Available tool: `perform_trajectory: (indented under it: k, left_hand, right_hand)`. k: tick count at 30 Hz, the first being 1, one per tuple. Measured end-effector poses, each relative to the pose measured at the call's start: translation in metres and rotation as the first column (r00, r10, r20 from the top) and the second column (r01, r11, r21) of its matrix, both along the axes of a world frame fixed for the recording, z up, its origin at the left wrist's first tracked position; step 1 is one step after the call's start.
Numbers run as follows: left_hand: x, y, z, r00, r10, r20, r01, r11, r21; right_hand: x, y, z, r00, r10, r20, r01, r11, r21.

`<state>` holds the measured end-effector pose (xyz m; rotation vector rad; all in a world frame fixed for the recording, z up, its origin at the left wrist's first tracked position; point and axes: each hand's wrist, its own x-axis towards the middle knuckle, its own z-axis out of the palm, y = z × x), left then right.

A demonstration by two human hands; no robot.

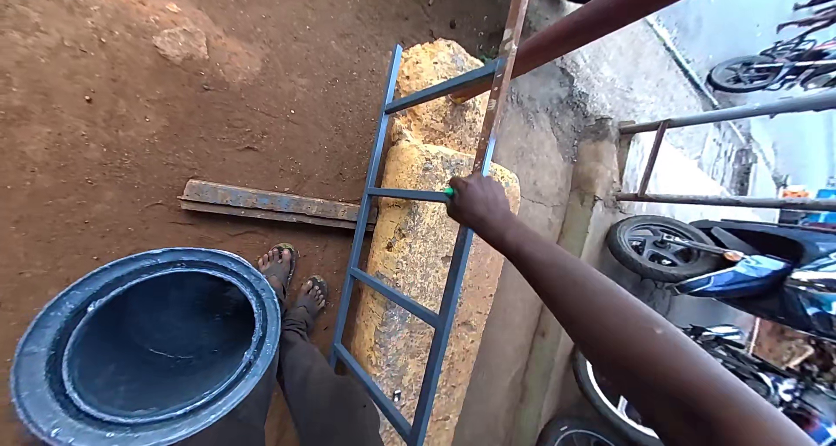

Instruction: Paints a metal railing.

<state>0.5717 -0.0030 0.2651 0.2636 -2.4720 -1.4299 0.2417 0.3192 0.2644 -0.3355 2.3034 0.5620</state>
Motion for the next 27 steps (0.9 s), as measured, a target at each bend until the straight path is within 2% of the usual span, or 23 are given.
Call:
perform_trajectory:
  k: [2,4,6,8,9,12,14,16,18,21,23,25,27]
  left_hand:
    - [0.001,0.001,-0.010,0.997,0.026,-0.076,-0.029,0.999,-0.041]
    - [0.007,0.002,-0.013,0.997,0.040,-0.070,-0.045,0.996,-0.074]
    - [-0.008,0.016,0.011,0.989,0.140,-0.049,-0.143,0.988,-0.064]
    - [-0.015,0.011,0.012,0.984,0.061,-0.167,-0.073,0.995,-0.068]
    - [-0.016,0.002,0.005,0.965,-0.064,-0.254,0.031,0.991,-0.131]
    - [-0.035,0.014,0.031,0.987,0.015,-0.158,-0.065,0.947,-0.316]
    - [-0.041,0.012,0.032,0.985,0.005,-0.171,-0.056,0.954,-0.293]
    - [-0.041,0.011,0.031,0.990,0.035,-0.136,-0.057,0.985,-0.164]
    - [-0.041,0.011,0.030,0.993,0.071,-0.098,-0.083,0.990,-0.117]
    - [-0.043,0.009,0.032,0.996,0.059,-0.061,-0.070,0.977,-0.202]
    - [-0.042,0.010,0.034,0.997,0.070,-0.041,-0.079,0.960,-0.270]
    - [-0.037,0.011,0.030,0.995,0.100,-0.005,-0.097,0.950,-0.298]
    - [-0.019,0.006,0.012,0.994,0.110,0.016,-0.103,0.965,-0.240]
  right_hand:
    - [0.009,-0.006,0.000,0.995,0.098,-0.004,-0.098,0.995,-0.012]
    - [0.059,-0.005,0.000,0.977,0.109,0.182,-0.112,0.994,0.003]
    - [0.112,-0.005,0.003,0.903,0.067,0.425,-0.109,0.991,0.074]
    - [0.120,-0.014,0.008,0.846,-0.044,0.532,-0.034,0.990,0.137]
    - [0.107,-0.016,0.008,0.852,-0.094,0.516,0.018,0.989,0.149]
    - [0.026,-0.006,0.003,0.963,-0.136,0.235,0.113,0.987,0.111]
    - [-0.022,0.002,0.004,0.994,-0.104,0.015,0.103,0.993,0.062]
    - [-0.032,0.009,0.005,0.992,0.029,-0.121,-0.034,0.999,-0.037]
    - [-0.005,0.018,0.008,0.992,0.108,-0.065,-0.114,0.989,-0.096]
    - [0.068,0.020,0.016,0.950,0.108,0.293,-0.124,0.992,0.037]
    - [0.087,0.010,0.021,0.877,0.022,0.480,-0.088,0.990,0.115]
    - [0.062,0.007,0.017,0.885,-0.044,0.464,0.002,0.996,0.091]
    - [0.010,0.010,0.010,0.960,-0.083,0.269,0.075,0.996,0.038]
